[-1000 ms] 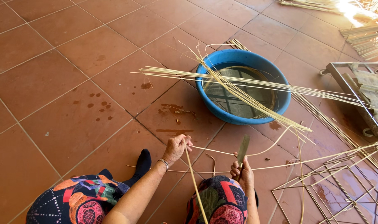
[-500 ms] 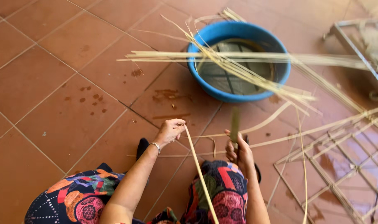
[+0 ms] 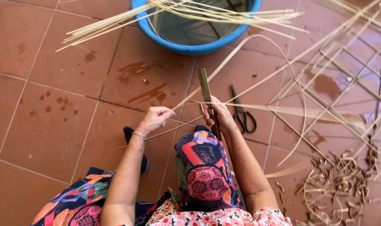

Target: The person sits on a tiled floor and uses a knife to split long bamboo strips into thinner strands. The person holds the bamboo with one hand and carefully slices along its length with the other, occasionally adjusting the strip or placing finished pieces into a nearby blue basin.

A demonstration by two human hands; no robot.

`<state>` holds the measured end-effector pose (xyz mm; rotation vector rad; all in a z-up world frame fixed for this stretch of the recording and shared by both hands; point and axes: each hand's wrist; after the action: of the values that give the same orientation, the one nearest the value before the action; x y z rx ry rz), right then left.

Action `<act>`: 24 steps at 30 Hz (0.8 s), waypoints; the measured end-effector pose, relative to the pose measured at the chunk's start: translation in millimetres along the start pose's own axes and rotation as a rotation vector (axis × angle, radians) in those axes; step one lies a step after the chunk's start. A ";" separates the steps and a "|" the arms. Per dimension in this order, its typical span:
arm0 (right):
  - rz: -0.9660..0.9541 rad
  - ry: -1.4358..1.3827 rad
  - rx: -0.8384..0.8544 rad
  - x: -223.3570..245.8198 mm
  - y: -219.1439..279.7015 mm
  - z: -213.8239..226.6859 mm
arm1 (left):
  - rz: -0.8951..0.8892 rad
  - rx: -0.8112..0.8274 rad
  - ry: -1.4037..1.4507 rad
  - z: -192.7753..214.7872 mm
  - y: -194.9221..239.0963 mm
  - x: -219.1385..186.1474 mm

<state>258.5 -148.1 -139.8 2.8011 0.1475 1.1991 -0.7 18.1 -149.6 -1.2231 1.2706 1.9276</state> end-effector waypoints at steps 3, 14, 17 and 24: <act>-0.015 0.098 -0.098 -16.9 25.0 14.8 | -0.049 -0.105 -0.045 6.9 6.7 -26.8; -0.370 1.309 -0.643 -157.5 118.9 115.0 | -0.151 -0.231 -0.654 33.2 76.3 -175.8; -0.382 1.399 -0.657 -165.3 123.7 118.4 | -0.093 -0.265 -0.974 55.7 103.6 -192.5; -0.164 1.558 -0.726 -161.7 123.6 109.5 | 0.167 -0.408 -1.298 109.9 185.8 -164.1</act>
<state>233.3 -295.7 -315.8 0.8131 0.0085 2.3582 -117.8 47.6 93.2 0.1664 0.2788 2.4179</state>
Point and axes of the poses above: each hand's wrist, its own y-axis away from the middle knuckle, its own z-axis out of the back of the hand, x = y × z, and after that the axes turned 15 degrees about x, right-handed
